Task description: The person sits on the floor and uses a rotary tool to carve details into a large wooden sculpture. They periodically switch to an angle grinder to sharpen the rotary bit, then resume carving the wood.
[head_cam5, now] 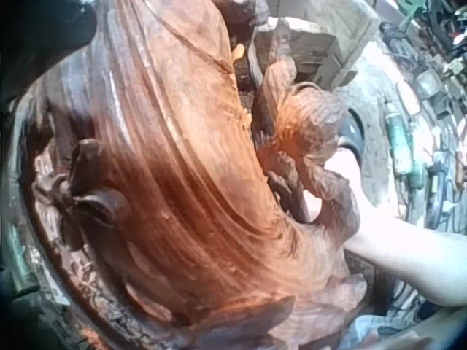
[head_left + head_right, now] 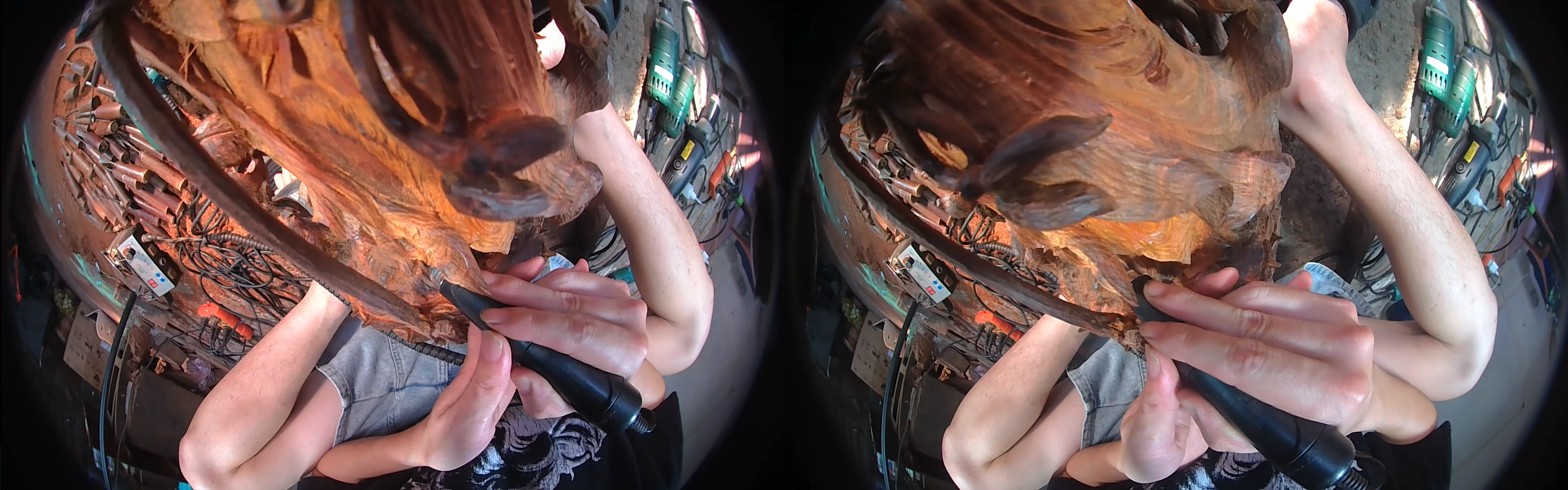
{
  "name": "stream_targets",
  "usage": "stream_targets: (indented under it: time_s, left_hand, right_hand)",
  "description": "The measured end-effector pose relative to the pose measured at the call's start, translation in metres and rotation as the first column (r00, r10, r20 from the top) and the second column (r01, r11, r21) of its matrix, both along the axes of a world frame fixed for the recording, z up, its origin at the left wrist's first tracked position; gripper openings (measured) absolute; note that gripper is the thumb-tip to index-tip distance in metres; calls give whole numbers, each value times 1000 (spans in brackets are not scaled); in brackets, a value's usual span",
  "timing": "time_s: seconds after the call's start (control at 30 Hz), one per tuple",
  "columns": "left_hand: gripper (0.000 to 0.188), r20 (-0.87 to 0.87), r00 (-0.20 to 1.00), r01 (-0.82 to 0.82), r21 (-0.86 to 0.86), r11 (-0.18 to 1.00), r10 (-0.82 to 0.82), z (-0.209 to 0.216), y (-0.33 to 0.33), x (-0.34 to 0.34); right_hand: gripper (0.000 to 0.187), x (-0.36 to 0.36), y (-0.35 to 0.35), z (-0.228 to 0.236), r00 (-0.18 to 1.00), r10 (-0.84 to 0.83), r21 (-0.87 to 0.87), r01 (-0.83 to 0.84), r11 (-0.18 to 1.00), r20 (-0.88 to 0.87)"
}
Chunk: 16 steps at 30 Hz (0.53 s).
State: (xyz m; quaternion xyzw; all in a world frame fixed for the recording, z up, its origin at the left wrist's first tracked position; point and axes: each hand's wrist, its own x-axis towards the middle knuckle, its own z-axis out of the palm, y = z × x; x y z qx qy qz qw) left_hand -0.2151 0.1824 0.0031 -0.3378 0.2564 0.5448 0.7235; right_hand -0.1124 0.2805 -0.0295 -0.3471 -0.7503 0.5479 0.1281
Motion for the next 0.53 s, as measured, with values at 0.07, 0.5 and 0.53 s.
stream_targets:
  time_s: [0.07, 0.5, 0.53]
  left_hand:
    - [69, 23, 1000, -12, 5, 1000, 12, -1, -2, 0]
    - [67, -29, 999, -44, -24, 999, 43, 0, 0, -3]
    - [68, -39, 999, -38, -41, 998, 37, 5, 4, -3]
  right_hand:
    - [40, 1, -3, 0, 1000, -6, 2, 6, 1000, 4]
    - [43, 1, 0, 2, 999, 40, -61, -40, 997, -2]
    - [43, 1, 3, 4, 999, 44, -70, -45, 997, -13]
